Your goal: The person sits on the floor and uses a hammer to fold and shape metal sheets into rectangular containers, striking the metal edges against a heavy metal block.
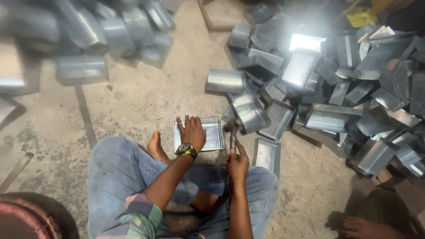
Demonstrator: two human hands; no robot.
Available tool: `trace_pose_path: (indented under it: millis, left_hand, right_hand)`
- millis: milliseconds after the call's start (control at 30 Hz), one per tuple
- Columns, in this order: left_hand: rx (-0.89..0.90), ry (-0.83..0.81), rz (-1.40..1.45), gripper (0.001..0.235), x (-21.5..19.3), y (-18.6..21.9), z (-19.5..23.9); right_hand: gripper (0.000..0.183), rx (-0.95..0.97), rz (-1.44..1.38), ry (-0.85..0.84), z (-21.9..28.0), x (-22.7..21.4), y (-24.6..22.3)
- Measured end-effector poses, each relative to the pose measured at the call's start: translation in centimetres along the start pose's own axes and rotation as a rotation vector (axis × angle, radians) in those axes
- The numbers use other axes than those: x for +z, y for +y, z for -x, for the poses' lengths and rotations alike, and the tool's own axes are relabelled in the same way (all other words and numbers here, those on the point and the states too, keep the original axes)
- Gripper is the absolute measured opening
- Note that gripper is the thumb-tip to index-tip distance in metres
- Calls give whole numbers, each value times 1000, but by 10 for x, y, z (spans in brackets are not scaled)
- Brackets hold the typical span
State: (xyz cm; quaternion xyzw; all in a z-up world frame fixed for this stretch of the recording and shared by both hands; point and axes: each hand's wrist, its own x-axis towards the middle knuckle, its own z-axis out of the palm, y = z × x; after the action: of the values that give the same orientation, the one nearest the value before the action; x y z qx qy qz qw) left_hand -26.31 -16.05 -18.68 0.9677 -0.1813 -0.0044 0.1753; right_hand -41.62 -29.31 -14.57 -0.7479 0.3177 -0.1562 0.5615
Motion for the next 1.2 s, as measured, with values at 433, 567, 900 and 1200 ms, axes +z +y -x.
trace_pose_path:
  millis: [433,567,900,1200]
  left_hand:
    - [141,-25,50,72,-21,-7,-6]
    - [148,-26,-12,106,-18,0,-32]
    - [21,-41,-28,102,-9,8,-49]
    - [27,-138,19,88,-19,10,-44]
  right_hand:
    - [51,-14,-139,154,14,-26,6]
    - [52,-98,-242,79,35,-26,-33]
    - [54,-638,-351,189,59,-35,-104]
    - [50,-109,223,166,21,-4,-45]
